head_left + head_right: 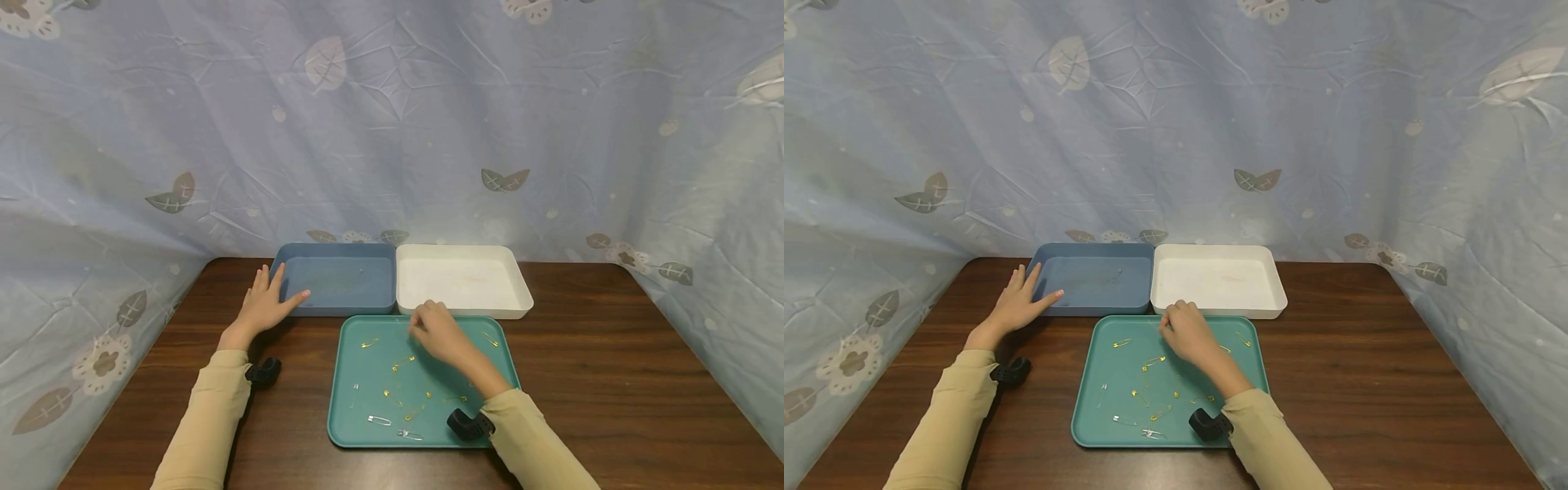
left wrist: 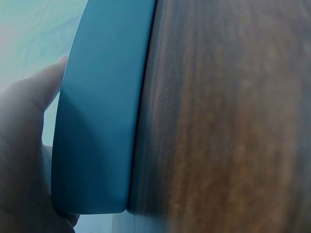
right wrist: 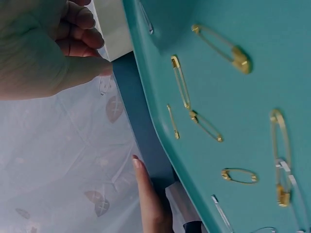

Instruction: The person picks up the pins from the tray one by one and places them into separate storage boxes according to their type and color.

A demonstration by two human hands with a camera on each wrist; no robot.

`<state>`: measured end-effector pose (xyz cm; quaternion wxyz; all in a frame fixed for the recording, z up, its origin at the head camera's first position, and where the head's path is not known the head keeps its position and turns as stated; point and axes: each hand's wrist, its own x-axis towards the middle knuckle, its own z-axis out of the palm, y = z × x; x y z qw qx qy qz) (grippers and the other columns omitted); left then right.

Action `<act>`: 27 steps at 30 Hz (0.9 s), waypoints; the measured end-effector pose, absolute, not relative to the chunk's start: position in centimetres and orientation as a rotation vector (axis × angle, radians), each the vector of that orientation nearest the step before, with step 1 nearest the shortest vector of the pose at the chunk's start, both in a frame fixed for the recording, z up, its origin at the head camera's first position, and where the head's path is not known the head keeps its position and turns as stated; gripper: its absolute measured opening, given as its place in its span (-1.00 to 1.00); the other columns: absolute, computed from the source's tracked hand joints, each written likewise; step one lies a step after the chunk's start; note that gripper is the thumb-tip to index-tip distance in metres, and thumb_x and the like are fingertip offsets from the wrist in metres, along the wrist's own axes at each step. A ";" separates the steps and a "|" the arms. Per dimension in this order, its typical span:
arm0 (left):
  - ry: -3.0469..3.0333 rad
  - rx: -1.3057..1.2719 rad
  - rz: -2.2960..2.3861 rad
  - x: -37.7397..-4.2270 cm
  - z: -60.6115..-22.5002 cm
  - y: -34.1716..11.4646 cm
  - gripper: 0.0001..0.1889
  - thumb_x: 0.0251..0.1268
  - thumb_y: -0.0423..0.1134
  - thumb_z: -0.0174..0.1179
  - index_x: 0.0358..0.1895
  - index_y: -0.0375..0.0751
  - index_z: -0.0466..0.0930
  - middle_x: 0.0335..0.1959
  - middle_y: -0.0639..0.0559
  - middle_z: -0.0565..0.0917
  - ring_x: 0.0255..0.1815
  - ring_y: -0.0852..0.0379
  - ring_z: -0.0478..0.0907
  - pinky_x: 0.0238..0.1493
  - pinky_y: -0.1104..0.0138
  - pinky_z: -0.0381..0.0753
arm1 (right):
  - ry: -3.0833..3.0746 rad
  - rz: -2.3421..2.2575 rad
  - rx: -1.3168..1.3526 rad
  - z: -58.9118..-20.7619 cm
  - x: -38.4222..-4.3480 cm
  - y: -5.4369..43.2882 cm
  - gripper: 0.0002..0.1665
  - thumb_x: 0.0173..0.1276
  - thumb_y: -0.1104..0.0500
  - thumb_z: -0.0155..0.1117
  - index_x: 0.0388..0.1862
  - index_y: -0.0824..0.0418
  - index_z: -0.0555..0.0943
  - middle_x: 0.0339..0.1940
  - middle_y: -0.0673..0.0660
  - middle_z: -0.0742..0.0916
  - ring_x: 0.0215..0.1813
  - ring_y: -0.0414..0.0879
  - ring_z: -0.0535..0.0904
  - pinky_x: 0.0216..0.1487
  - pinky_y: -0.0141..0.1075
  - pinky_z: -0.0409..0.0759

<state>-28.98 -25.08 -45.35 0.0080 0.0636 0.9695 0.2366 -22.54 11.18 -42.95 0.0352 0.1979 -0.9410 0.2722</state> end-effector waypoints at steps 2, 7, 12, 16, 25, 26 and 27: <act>3.028 0.200 0.744 -29.0 -45.3 -25.0 0.05 0.31 0.40 -0.05 0.58 -0.13 -0.39 0.55 -0.38 -0.46 0.56 -0.43 -0.43 0.41 -0.40 -0.27 | -2.887 0.857 0.606 -42.8 -22.9 11.0 -0.86 0.32 0.25 0.30 -0.44 0.17 0.55 -0.40 0.05 0.54 -0.27 -0.09 0.32 -0.19 -0.25 0.34; 3.025 0.201 0.750 -28.9 -45.3 -25.0 0.06 0.31 0.40 -0.05 0.58 -0.12 -0.39 0.55 -0.38 -0.46 0.56 -0.43 -0.43 0.41 -0.40 -0.28 | -2.905 0.900 0.580 -42.4 -23.9 10.3 -0.88 0.35 0.22 0.28 -0.40 0.17 0.56 -0.34 0.07 0.55 -0.21 -0.05 0.34 -0.15 -0.22 0.38; 3.029 0.196 0.738 -29.1 -45.5 -25.1 0.06 0.29 0.42 -0.06 0.58 -0.13 -0.38 0.55 -0.38 -0.47 0.56 -0.43 -0.43 0.40 -0.40 -0.27 | -2.902 0.914 0.572 -42.0 -25.0 9.4 -0.86 0.38 0.18 0.27 -0.39 0.17 0.57 -0.30 0.09 0.56 -0.17 -0.03 0.38 -0.10 -0.19 0.43; 3.031 0.195 0.735 -29.2 -45.7 -25.2 0.07 0.29 0.43 -0.06 0.58 -0.13 -0.37 0.55 -0.37 -0.47 0.56 -0.42 -0.44 0.41 -0.40 -0.28 | -2.881 0.886 0.577 -41.8 -26.1 8.7 -0.85 0.37 0.18 0.28 -0.41 0.17 0.57 -0.30 0.11 0.57 -0.18 -0.02 0.39 -0.10 -0.19 0.43; 3.034 0.203 0.748 -29.1 -45.6 -25.1 0.07 0.28 0.43 -0.04 0.59 -0.15 -0.35 0.55 -0.38 -0.46 0.57 -0.42 -0.43 0.40 -0.40 -0.27 | -2.876 0.914 0.533 -41.6 -28.5 7.6 -0.87 0.41 0.17 0.22 -0.32 0.21 0.58 -0.22 0.15 0.58 -0.11 0.02 0.41 -0.02 -0.14 0.45; 3.035 0.203 0.743 -29.1 -45.6 -25.1 0.07 0.29 0.42 -0.05 0.59 -0.14 -0.35 0.55 -0.38 -0.46 0.57 -0.42 -0.43 0.41 -0.40 -0.27 | -2.866 0.916 0.530 -41.6 -28.7 7.6 -0.87 0.41 0.17 0.22 -0.30 0.21 0.59 -0.22 0.16 0.58 -0.11 0.03 0.42 -0.02 -0.14 0.46; 3.037 0.204 0.739 -29.1 -45.6 -25.1 0.07 0.29 0.42 -0.05 0.59 -0.14 -0.35 0.55 -0.38 -0.45 0.57 -0.42 -0.42 0.41 -0.40 -0.26 | -2.857 0.922 0.525 -41.6 -29.0 7.5 -0.87 0.41 0.17 0.22 -0.29 0.23 0.60 -0.21 0.17 0.59 -0.10 0.04 0.43 -0.02 -0.13 0.46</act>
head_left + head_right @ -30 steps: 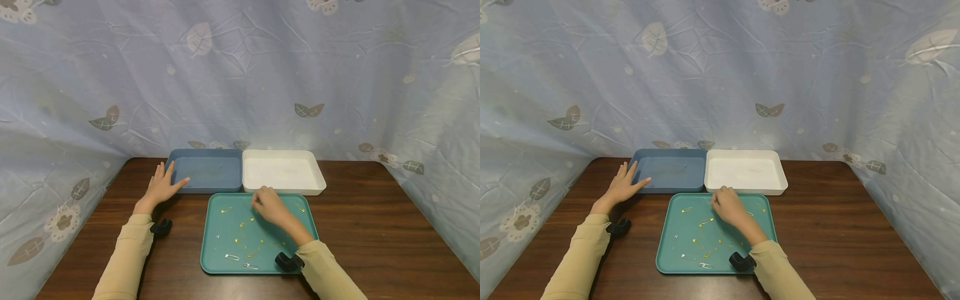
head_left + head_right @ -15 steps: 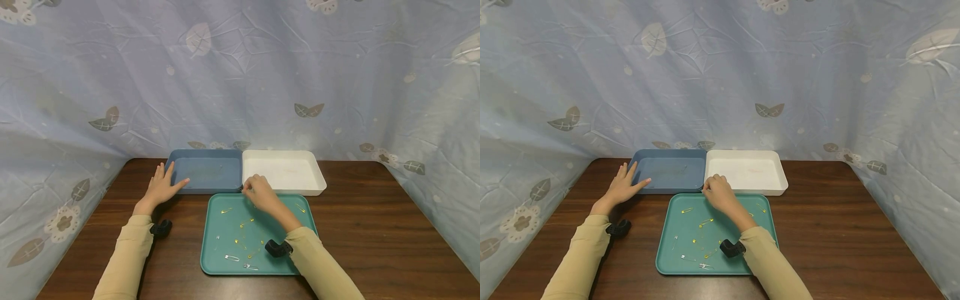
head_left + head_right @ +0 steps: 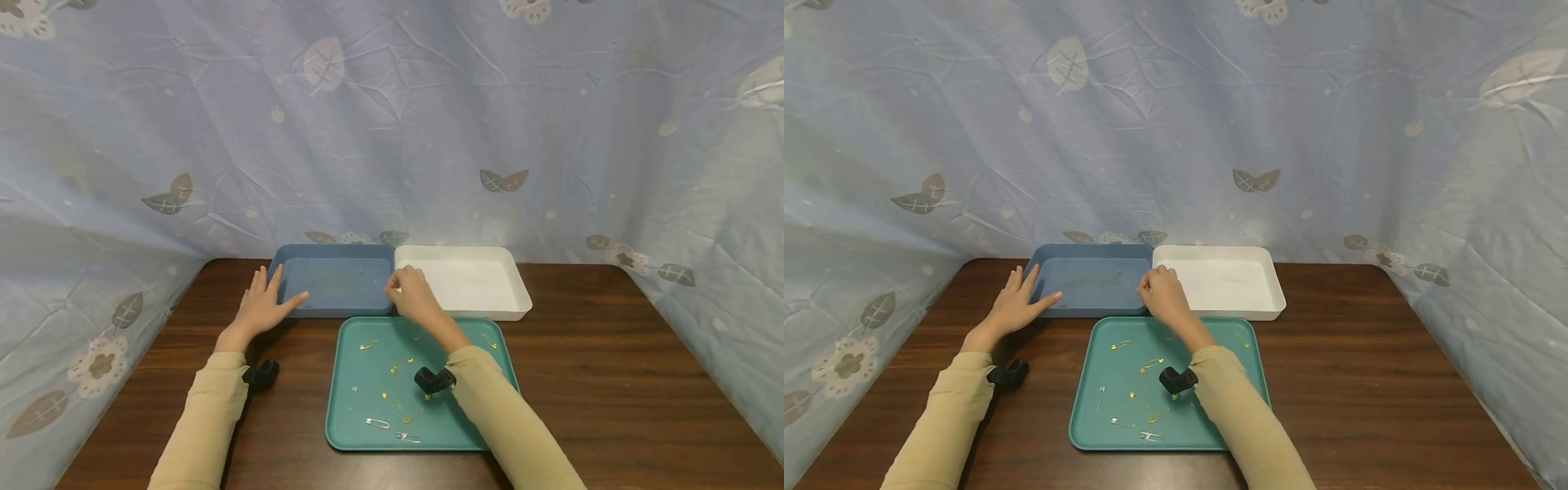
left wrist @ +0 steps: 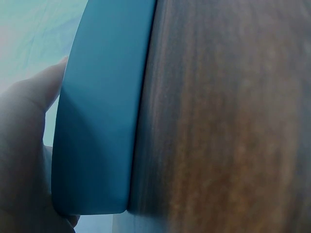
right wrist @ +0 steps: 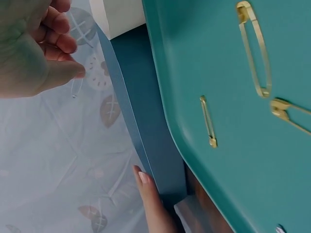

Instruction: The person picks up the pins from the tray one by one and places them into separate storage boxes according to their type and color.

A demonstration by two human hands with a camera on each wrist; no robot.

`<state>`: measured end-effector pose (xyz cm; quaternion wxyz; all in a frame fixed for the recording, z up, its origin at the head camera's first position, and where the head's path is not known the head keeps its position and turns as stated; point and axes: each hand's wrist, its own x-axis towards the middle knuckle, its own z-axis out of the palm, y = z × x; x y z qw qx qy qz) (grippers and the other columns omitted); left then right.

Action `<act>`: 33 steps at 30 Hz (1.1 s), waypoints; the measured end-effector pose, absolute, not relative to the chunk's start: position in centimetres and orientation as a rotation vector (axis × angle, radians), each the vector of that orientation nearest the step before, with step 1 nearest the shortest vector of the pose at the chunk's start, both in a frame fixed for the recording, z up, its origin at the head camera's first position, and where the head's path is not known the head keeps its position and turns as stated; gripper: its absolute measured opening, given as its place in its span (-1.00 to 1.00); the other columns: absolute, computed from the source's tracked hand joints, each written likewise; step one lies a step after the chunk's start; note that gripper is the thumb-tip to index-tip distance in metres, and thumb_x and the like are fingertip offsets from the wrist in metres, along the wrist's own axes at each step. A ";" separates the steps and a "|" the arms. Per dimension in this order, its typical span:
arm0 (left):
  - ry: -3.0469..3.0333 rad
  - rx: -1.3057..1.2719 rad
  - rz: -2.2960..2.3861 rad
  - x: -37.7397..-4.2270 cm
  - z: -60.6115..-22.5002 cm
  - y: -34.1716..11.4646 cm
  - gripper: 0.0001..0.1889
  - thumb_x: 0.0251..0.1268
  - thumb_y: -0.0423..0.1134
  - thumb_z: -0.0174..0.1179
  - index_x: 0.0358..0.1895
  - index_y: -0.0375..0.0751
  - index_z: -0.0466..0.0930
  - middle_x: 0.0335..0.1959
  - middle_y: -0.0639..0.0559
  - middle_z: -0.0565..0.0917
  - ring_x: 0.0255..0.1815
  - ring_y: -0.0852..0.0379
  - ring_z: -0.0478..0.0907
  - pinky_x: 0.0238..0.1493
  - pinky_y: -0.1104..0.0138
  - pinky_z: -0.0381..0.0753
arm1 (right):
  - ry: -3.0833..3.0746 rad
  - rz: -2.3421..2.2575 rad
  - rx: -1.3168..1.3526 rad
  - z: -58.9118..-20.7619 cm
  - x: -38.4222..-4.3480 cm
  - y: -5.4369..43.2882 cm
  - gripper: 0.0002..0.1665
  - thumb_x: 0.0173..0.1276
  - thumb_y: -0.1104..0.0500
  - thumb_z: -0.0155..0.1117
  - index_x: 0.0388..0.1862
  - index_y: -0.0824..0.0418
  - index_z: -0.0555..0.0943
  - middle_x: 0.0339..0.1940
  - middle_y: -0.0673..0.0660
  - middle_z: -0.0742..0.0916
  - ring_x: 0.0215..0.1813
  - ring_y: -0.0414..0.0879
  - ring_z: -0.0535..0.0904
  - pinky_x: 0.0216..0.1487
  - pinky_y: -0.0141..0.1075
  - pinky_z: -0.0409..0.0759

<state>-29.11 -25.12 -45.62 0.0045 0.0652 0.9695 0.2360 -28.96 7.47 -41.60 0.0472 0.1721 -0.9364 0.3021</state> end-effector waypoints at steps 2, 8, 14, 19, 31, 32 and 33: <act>3.039 0.204 0.731 -29.1 -45.6 -25.2 0.07 0.29 0.43 -0.05 0.58 -0.14 -0.36 0.55 -0.38 -0.45 0.57 -0.42 -0.42 0.41 -0.40 -0.26 | -2.841 0.926 0.517 -41.6 -29.5 7.3 -0.87 0.41 0.18 0.22 -0.27 0.24 0.60 -0.20 0.18 0.60 -0.09 0.06 0.44 -0.01 -0.12 0.47; 3.027 0.208 0.739 -29.1 -45.5 -25.1 0.07 0.29 0.43 -0.06 0.58 -0.15 -0.37 0.55 -0.38 -0.47 0.56 -0.43 -0.43 0.40 -0.40 -0.27 | -2.794 0.934 0.496 -41.6 -31.4 7.0 -0.87 0.39 0.19 0.23 -0.25 0.27 0.61 -0.19 0.21 0.61 -0.08 0.09 0.46 0.00 -0.10 0.48; 3.029 0.200 0.744 -29.1 -45.5 -25.1 0.07 0.29 0.43 -0.05 0.58 -0.13 -0.38 0.55 -0.38 -0.46 0.56 -0.42 -0.43 0.41 -0.39 -0.27 | -2.783 0.896 0.458 -41.4 -33.1 6.6 -0.85 0.39 0.18 0.24 -0.24 0.27 0.64 -0.18 0.21 0.62 -0.08 0.08 0.48 -0.02 -0.09 0.50; 3.025 0.203 0.745 -29.0 -45.5 -25.2 0.07 0.29 0.42 -0.04 0.58 -0.15 -0.36 0.55 -0.39 -0.46 0.56 -0.43 -0.43 0.41 -0.40 -0.27 | -2.794 0.884 0.425 -41.3 -34.7 6.3 -0.84 0.39 0.19 0.24 -0.24 0.28 0.67 -0.15 0.23 0.69 -0.05 0.09 0.58 0.02 -0.12 0.58; 3.031 0.203 0.737 -29.1 -45.4 -25.2 0.07 0.29 0.42 -0.05 0.58 -0.15 -0.36 0.55 -0.39 -0.45 0.56 -0.43 -0.42 0.41 -0.40 -0.26 | -2.765 1.013 0.343 -41.0 -36.7 5.6 -0.85 0.35 0.24 0.26 -0.25 0.33 0.69 -0.19 0.23 0.73 -0.07 0.08 0.62 -0.03 -0.15 0.61; 3.030 0.202 0.736 -29.0 -45.5 -25.2 0.07 0.29 0.42 -0.05 0.58 -0.15 -0.36 0.55 -0.39 -0.45 0.56 -0.43 -0.42 0.41 -0.40 -0.26 | -2.764 1.018 0.338 -41.1 -36.8 5.6 -0.85 0.35 0.24 0.26 -0.25 0.33 0.69 -0.19 0.23 0.73 -0.08 0.07 0.62 -0.04 -0.15 0.62; 3.029 0.203 0.734 -29.0 -45.5 -25.2 0.07 0.29 0.42 -0.05 0.58 -0.14 -0.37 0.55 -0.39 -0.46 0.56 -0.43 -0.43 0.40 -0.40 -0.26 | -2.762 1.024 0.334 -41.2 -36.9 5.5 -0.85 0.35 0.24 0.27 -0.25 0.33 0.69 -0.20 0.23 0.73 -0.09 0.07 0.63 -0.04 -0.16 0.62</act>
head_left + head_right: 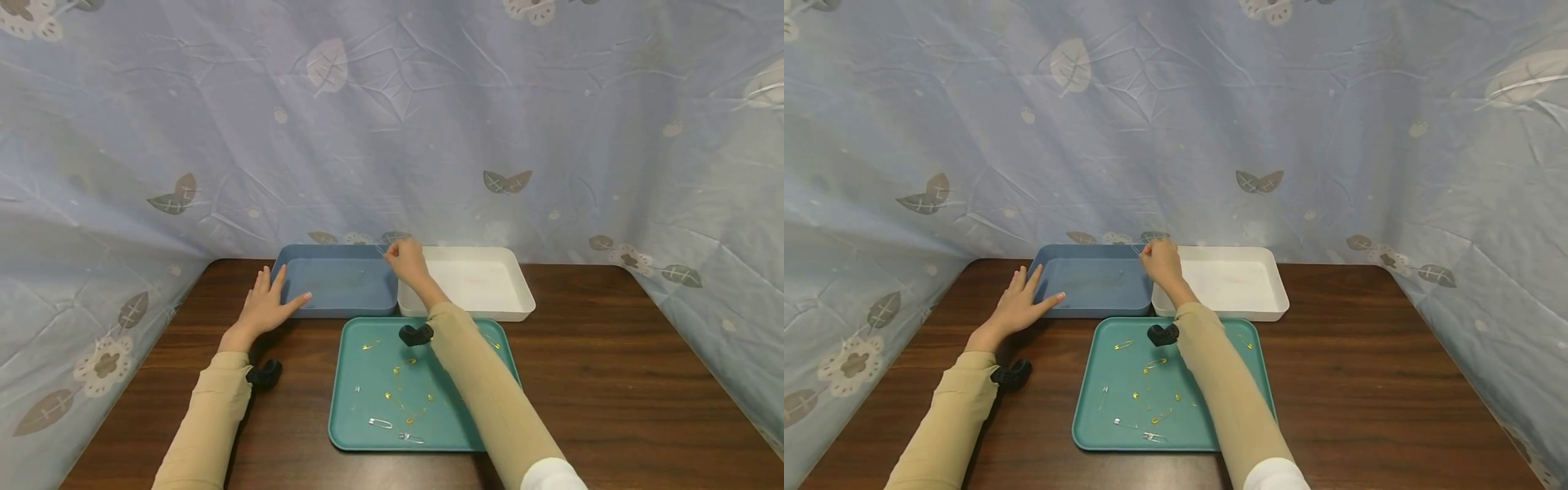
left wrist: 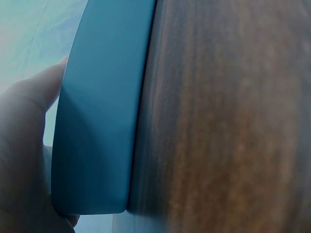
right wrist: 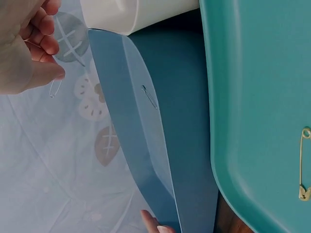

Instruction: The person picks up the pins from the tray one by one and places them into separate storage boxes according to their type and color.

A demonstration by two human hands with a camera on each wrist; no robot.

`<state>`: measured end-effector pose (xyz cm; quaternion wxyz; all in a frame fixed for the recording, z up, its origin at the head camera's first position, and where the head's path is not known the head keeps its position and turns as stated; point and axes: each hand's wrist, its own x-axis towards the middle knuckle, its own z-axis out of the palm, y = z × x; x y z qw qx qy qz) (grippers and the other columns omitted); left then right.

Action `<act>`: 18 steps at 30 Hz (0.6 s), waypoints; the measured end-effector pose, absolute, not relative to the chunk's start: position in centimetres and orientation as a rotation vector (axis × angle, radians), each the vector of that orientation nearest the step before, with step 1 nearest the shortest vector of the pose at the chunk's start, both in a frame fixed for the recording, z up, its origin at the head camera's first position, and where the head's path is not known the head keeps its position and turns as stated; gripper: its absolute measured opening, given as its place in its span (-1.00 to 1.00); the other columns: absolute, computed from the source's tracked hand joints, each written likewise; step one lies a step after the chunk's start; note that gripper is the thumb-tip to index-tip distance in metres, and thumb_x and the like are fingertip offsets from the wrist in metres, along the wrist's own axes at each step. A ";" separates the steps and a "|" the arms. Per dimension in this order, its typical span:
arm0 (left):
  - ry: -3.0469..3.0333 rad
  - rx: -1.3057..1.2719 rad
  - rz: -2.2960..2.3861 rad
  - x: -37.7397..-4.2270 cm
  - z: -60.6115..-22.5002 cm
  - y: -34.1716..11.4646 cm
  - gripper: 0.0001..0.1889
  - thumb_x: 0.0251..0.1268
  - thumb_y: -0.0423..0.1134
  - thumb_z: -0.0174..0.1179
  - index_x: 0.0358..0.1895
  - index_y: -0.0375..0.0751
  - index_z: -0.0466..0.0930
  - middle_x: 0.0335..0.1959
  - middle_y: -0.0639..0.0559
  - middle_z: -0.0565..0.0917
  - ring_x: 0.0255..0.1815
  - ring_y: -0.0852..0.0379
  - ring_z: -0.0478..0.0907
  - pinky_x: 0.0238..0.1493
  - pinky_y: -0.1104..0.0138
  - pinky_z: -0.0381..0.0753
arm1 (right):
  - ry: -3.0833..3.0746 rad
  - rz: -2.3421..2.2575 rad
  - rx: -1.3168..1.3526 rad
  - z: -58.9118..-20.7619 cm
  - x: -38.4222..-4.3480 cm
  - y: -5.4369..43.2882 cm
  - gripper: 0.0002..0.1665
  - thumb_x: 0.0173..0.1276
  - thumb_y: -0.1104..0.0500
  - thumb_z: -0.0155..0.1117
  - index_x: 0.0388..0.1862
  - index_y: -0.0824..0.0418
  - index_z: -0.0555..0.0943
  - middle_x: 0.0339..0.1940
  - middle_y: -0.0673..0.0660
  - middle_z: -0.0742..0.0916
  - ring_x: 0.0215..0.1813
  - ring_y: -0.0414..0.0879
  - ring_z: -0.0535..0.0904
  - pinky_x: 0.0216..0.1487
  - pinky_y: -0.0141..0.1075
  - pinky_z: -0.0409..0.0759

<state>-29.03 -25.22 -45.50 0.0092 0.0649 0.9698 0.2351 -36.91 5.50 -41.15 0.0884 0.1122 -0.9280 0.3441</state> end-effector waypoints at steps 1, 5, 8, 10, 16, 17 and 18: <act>3.030 0.203 0.735 -29.0 -45.5 -25.2 0.07 0.29 0.42 -0.04 0.58 -0.15 -0.36 0.55 -0.39 -0.45 0.56 -0.43 -0.43 0.40 -0.40 -0.26 | -2.761 1.026 0.331 -41.2 -37.0 5.4 -0.85 0.35 0.24 0.27 -0.26 0.33 0.69 -0.21 0.23 0.74 -0.10 0.07 0.63 -0.05 -0.16 0.62; 3.036 0.209 0.729 -29.0 -45.6 -25.1 0.07 0.29 0.41 -0.04 0.58 -0.19 -0.33 0.55 -0.41 -0.44 0.56 -0.44 -0.41 0.39 -0.41 -0.25 | -2.763 1.021 0.317 -41.4 -37.2 5.2 -0.85 0.35 0.23 0.27 -0.26 0.32 0.70 -0.25 0.22 0.75 -0.15 0.06 0.65 -0.10 -0.18 0.64; 3.039 0.207 0.731 -28.9 -45.6 -25.1 0.07 0.29 0.41 -0.04 0.58 -0.20 -0.31 0.55 -0.42 -0.43 0.56 -0.45 -0.40 0.39 -0.41 -0.24 | -2.761 1.018 0.296 -41.3 -37.2 5.0 -0.85 0.36 0.22 0.26 -0.27 0.30 0.70 -0.25 0.20 0.75 -0.16 0.04 0.66 -0.12 -0.18 0.64; 3.037 0.203 0.736 -28.9 -45.5 -25.1 0.07 0.29 0.41 -0.03 0.58 -0.20 -0.31 0.55 -0.42 -0.43 0.56 -0.45 -0.40 0.40 -0.41 -0.24 | -2.761 1.033 0.280 -41.2 -37.2 4.9 -0.84 0.37 0.22 0.26 -0.26 0.30 0.70 -0.23 0.20 0.74 -0.15 0.04 0.66 -0.12 -0.18 0.64; 3.044 0.206 0.723 -29.0 -45.4 -25.1 0.06 0.29 0.41 -0.04 0.58 -0.19 -0.31 0.55 -0.41 -0.42 0.56 -0.43 -0.40 0.40 -0.40 -0.23 | -2.752 1.029 0.248 -41.0 -37.2 4.7 -0.85 0.37 0.18 0.29 -0.25 0.26 0.70 -0.20 0.18 0.74 -0.15 0.02 0.66 -0.13 -0.18 0.65; 3.045 0.208 0.722 -29.0 -45.4 -25.1 0.06 0.29 0.41 -0.04 0.58 -0.19 -0.31 0.55 -0.41 -0.42 0.56 -0.43 -0.40 0.40 -0.40 -0.23 | -2.746 1.026 0.247 -40.9 -37.2 4.7 -0.85 0.36 0.18 0.30 -0.26 0.26 0.71 -0.20 0.18 0.74 -0.15 0.03 0.66 -0.12 -0.18 0.65; 3.045 0.208 0.728 -29.0 -45.4 -25.1 0.06 0.29 0.41 -0.03 0.58 -0.19 -0.31 0.55 -0.41 -0.42 0.57 -0.43 -0.40 0.40 -0.40 -0.23 | -2.739 1.026 0.247 -40.9 -37.2 4.7 -0.84 0.36 0.18 0.30 -0.26 0.27 0.71 -0.19 0.18 0.74 -0.14 0.03 0.65 -0.11 -0.17 0.65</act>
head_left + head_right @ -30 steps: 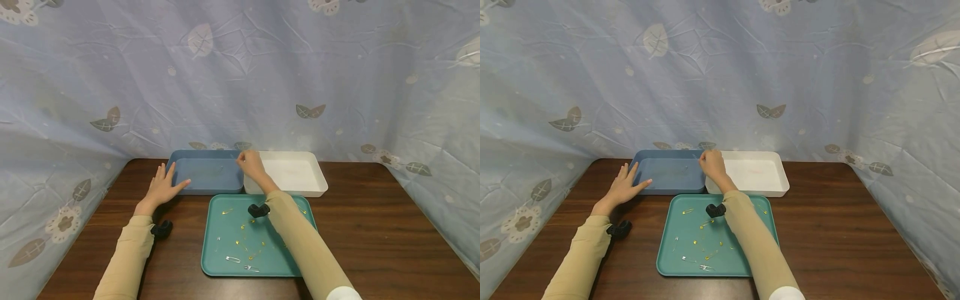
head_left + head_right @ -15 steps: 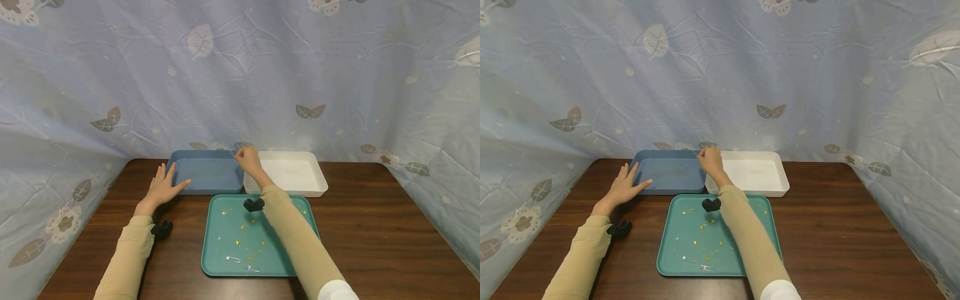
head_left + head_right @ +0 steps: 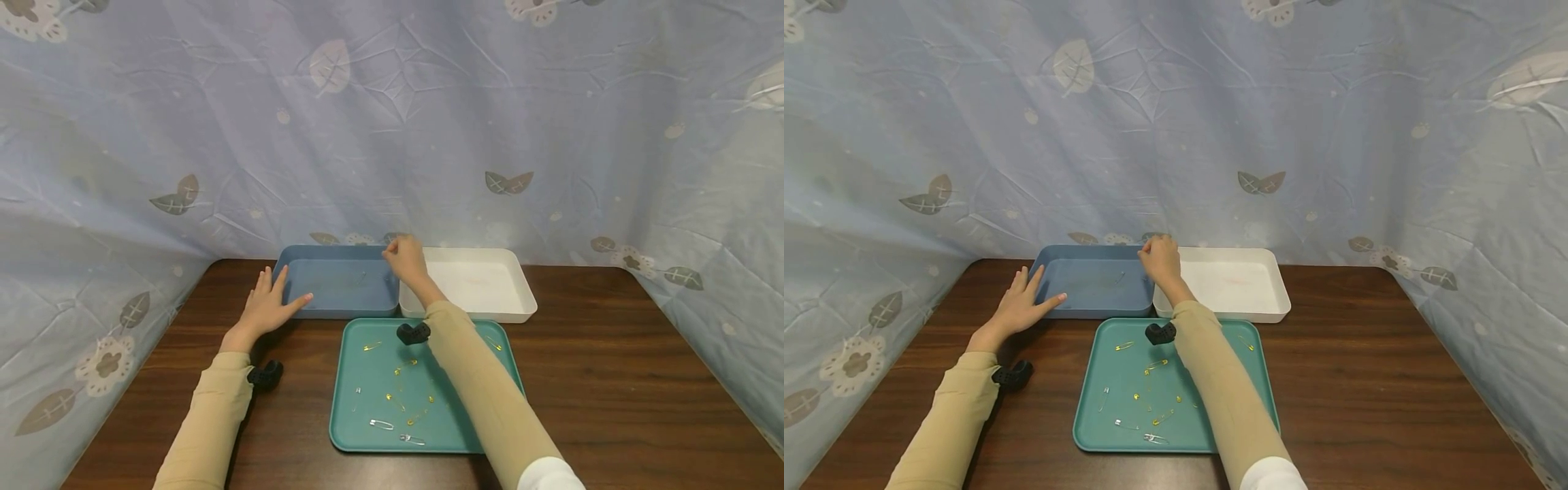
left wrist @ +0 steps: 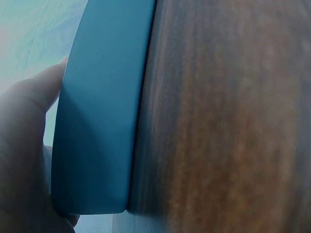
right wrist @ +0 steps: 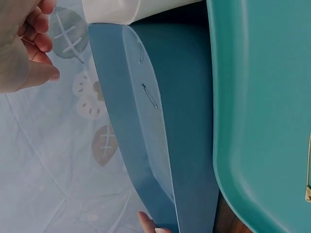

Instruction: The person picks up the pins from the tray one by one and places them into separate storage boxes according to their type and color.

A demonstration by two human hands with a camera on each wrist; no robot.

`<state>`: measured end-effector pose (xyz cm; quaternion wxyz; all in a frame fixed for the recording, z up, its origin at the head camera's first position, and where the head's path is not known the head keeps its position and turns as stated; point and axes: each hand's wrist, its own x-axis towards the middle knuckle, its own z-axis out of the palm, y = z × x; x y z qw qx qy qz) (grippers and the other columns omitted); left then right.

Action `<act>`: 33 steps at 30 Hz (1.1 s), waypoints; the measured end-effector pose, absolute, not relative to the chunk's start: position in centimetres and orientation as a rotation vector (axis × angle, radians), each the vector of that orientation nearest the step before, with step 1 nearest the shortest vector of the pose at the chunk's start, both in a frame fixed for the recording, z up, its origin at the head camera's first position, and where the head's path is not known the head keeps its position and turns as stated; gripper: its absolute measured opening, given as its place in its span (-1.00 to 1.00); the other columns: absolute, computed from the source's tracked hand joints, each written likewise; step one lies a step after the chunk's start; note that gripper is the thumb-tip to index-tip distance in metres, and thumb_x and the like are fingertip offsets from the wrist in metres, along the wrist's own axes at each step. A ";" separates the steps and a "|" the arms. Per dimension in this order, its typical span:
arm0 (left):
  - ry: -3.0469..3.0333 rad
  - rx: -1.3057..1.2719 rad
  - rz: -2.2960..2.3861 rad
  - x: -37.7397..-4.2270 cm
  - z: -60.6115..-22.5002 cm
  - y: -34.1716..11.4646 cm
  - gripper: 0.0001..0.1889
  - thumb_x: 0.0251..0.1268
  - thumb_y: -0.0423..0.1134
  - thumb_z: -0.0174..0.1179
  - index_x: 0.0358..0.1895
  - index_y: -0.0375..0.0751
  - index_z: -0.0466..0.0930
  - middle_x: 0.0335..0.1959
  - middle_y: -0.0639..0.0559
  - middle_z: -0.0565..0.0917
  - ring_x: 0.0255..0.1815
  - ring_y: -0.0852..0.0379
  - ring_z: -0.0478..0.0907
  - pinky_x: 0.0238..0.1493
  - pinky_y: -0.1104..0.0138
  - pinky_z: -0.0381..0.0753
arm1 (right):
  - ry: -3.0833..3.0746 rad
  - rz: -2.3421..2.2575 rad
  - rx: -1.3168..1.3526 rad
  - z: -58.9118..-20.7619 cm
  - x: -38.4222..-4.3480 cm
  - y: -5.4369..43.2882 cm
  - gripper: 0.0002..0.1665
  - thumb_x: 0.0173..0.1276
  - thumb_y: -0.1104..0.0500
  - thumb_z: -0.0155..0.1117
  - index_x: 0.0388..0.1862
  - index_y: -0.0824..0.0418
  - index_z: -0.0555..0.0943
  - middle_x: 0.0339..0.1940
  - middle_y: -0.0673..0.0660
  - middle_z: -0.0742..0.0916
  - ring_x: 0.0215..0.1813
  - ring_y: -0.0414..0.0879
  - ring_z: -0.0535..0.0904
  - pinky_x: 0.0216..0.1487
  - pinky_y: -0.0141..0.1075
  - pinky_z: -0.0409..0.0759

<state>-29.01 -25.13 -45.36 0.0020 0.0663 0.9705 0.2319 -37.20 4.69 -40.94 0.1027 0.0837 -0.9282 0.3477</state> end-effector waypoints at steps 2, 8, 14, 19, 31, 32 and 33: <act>3.044 0.210 0.732 -29.0 -45.4 -25.1 0.06 0.29 0.40 -0.03 0.58 -0.19 -0.31 0.55 -0.41 -0.42 0.57 -0.43 -0.41 0.40 -0.40 -0.23 | -2.730 1.026 0.250 -41.0 -37.2 4.8 -0.84 0.35 0.17 0.31 -0.26 0.26 0.71 -0.18 0.19 0.74 -0.11 0.04 0.65 -0.08 -0.16 0.64; 3.046 0.211 0.735 -29.0 -45.5 -25.2 0.06 0.29 0.39 -0.02 0.58 -0.19 -0.32 0.55 -0.40 -0.43 0.56 -0.43 -0.40 0.40 -0.40 -0.25 | -2.725 1.039 0.266 -41.1 -36.8 5.4 -0.82 0.36 0.15 0.30 -0.24 0.27 0.69 -0.10 0.20 0.71 0.04 0.06 0.60 0.08 -0.13 0.60; 3.046 0.213 0.735 -29.0 -45.5 -25.2 0.07 0.29 0.40 -0.02 0.58 -0.20 -0.30 0.55 -0.41 -0.43 0.56 -0.44 -0.40 0.40 -0.40 -0.25 | -2.715 1.074 0.318 -40.9 -36.0 6.2 -0.80 0.38 0.15 0.27 -0.21 0.30 0.65 -0.03 0.24 0.67 0.08 0.10 0.55 0.15 -0.08 0.54; 3.045 0.215 0.736 -29.0 -45.5 -25.2 0.07 0.28 0.40 -0.01 0.58 -0.20 -0.31 0.55 -0.41 -0.43 0.56 -0.44 -0.40 0.40 -0.40 -0.25 | -2.723 1.084 0.342 -40.8 -35.2 7.0 -0.78 0.40 0.13 0.25 -0.18 0.29 0.62 -0.02 0.25 0.65 0.06 0.10 0.53 0.16 -0.08 0.51; 3.034 0.208 0.737 -28.9 -45.4 -25.1 0.07 0.30 0.41 -0.04 0.58 -0.16 -0.35 0.55 -0.39 -0.45 0.56 -0.42 -0.44 0.40 -0.40 -0.27 | -2.690 1.086 0.416 -40.6 -31.9 8.9 -0.81 0.39 0.16 0.26 -0.23 0.30 0.61 -0.13 0.26 0.60 -0.03 0.11 0.45 0.11 -0.06 0.42; 3.033 0.208 0.738 -28.9 -45.4 -25.1 0.07 0.30 0.41 -0.04 0.58 -0.15 -0.36 0.55 -0.38 -0.45 0.56 -0.41 -0.45 0.41 -0.40 -0.27 | -2.684 1.084 0.423 -40.6 -31.6 9.1 -0.81 0.38 0.16 0.26 -0.23 0.31 0.60 -0.14 0.26 0.60 -0.04 0.11 0.45 0.11 -0.05 0.41; 3.031 0.207 0.741 -28.9 -45.4 -25.1 0.07 0.30 0.41 -0.04 0.58 -0.14 -0.38 0.55 -0.38 -0.45 0.56 -0.41 -0.47 0.41 -0.40 -0.27 | -2.678 1.080 0.429 -40.6 -31.3 9.2 -0.81 0.37 0.17 0.27 -0.23 0.32 0.60 -0.15 0.26 0.60 -0.05 0.11 0.45 0.10 -0.05 0.41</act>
